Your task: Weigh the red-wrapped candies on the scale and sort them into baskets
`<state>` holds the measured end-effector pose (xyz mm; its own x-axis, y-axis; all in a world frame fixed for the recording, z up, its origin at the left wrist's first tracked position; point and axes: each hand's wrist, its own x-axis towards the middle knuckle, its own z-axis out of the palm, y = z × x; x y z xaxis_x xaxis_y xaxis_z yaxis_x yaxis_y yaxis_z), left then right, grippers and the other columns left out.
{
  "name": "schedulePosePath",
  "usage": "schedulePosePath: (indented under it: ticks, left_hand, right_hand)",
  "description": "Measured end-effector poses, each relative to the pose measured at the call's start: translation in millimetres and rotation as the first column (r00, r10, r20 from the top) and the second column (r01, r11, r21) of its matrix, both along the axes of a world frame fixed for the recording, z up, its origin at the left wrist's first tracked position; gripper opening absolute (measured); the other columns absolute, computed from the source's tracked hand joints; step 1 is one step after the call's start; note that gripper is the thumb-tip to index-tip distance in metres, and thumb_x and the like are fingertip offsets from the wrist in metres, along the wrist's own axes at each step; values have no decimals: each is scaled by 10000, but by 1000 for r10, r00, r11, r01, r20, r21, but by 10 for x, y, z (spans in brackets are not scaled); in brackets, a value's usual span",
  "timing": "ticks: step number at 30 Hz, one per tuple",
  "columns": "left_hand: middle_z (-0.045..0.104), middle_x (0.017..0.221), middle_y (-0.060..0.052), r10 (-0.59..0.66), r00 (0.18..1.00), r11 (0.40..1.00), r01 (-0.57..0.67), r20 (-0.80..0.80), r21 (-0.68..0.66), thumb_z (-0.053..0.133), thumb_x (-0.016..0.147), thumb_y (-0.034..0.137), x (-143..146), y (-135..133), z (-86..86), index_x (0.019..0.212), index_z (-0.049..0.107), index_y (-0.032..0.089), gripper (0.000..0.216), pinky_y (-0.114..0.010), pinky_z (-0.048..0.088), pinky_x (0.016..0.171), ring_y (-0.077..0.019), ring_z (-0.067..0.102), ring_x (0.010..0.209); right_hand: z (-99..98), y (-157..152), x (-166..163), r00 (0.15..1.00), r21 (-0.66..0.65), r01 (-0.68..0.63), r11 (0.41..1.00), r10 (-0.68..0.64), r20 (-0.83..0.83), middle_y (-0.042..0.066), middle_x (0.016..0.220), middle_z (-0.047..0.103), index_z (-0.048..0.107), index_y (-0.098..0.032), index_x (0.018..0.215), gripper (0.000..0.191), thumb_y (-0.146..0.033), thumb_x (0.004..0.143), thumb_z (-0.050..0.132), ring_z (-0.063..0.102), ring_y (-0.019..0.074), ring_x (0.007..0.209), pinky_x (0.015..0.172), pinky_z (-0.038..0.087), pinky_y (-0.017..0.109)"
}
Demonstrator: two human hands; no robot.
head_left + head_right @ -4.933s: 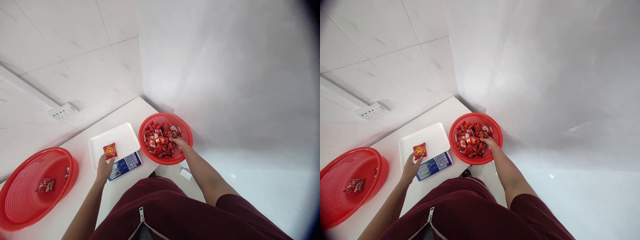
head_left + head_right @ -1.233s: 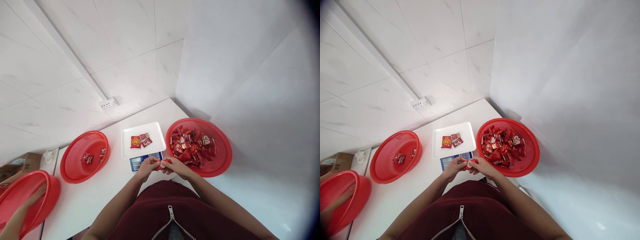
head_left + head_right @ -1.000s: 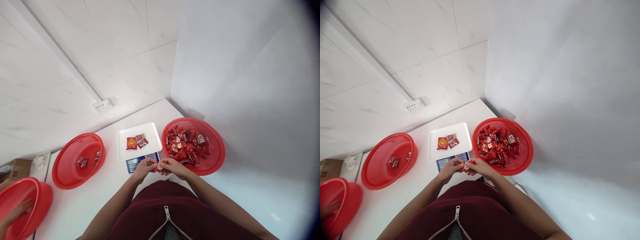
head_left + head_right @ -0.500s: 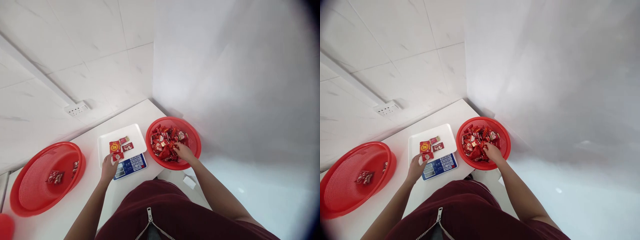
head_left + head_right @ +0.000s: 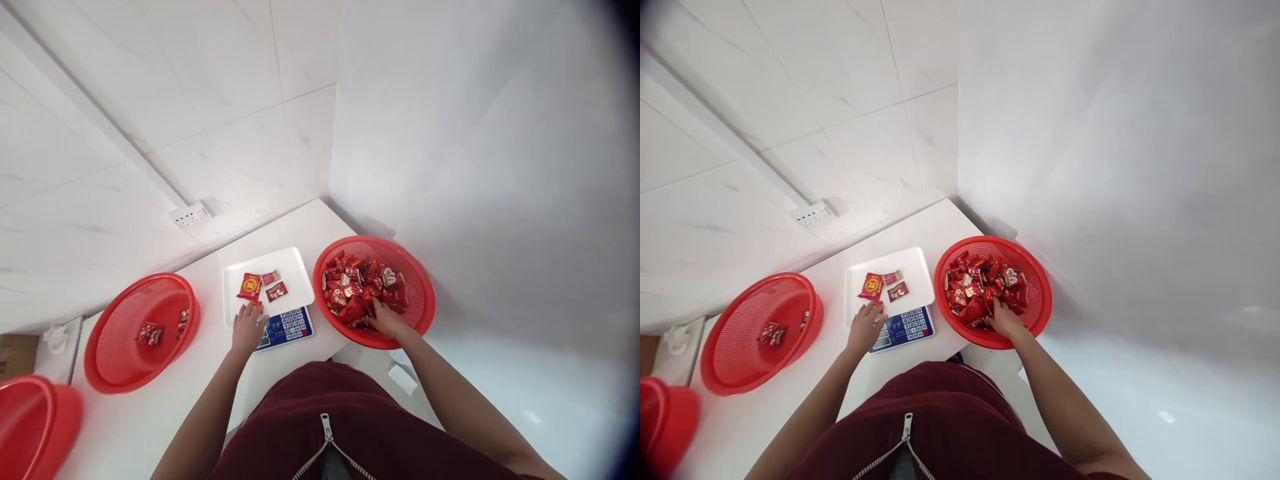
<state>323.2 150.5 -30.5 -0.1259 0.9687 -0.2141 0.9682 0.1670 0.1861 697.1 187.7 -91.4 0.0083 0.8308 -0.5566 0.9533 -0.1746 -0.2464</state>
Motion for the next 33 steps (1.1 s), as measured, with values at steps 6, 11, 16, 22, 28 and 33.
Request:
schedulePosePath:
  ticks: [6, 11, 16, 22, 28, 33]
  left_hand:
    - [147, 1500, -103, 61, 991, 986, -78, 118, 147, 423, 840, 446, -44, 71, -92, 1369, 298, 229, 586, -481, 243, 1056, -301, 110, 1368]
    - [34, 1511, -145, 210, 963, 974, -220, 170, 45, 468, 793, 518, 72, 337, -182, 1424, 128, 183, 791, -513, 187, 1065, -361, 23, 1364]
    - [19, 1519, -106, 136, 981, 986, -148, 140, 83, 413, 793, 588, 194, 528, -252, 1425, 140, 256, 764, -545, 132, 1065, -357, -10, 1365]
    - [109, 1515, -64, -11, 998, 997, 6, 64, 76, 384, 820, 555, 184, 611, -274, 1375, 304, 307, 614, -570, 83, 1063, -328, 17, 1373]
    - [238, 1473, -93, -178, 979, 977, 164, 97, 136, 447, 819, 419, -31, 544, -258, 1238, 483, 237, 459, -518, 157, 1071, -303, 106, 1369]
    - [293, 1443, -110, -187, 972, 961, 150, 145, 234, 422, 835, 413, -96, 405, -281, 1352, 304, 204, 569, -509, 189, 1070, -269, 173, 1358]
  right_hand:
    - [-30, -30, -37, 999, 21, -21, 1000, 20, 36, 251, 1354, 367, 160, -73, 1407, 670, -318, 851, 442, 514, 318, 1122, 869, 389, 374]
    - [-74, -20, -66, 997, 14, -30, 999, 29, 65, 271, 1338, 375, 159, -43, 1404, 682, -302, 843, 449, 502, 336, 1130, 872, 384, 387]
    - [-118, -17, -61, 996, 36, -50, 998, 47, 82, 277, 1346, 361, 150, -31, 1406, 684, -298, 845, 437, 499, 335, 1134, 897, 369, 397]
    - [-108, -23, -51, 996, 37, -57, 998, 54, 71, 266, 1343, 371, 154, -40, 1406, 676, -296, 847, 434, 472, 319, 1173, 894, 376, 370]
    - [-94, -24, -64, 995, 44, -72, 996, 69, 76, 297, 1322, 380, 138, 3, 1401, 677, -275, 853, 424, 467, 335, 1173, 900, 369, 386]
    - [-85, -18, -65, 994, 32, -76, 997, 73, 85, 290, 1328, 375, 146, -11, 1403, 680, -290, 849, 426, 515, 339, 1118, 887, 381, 396]
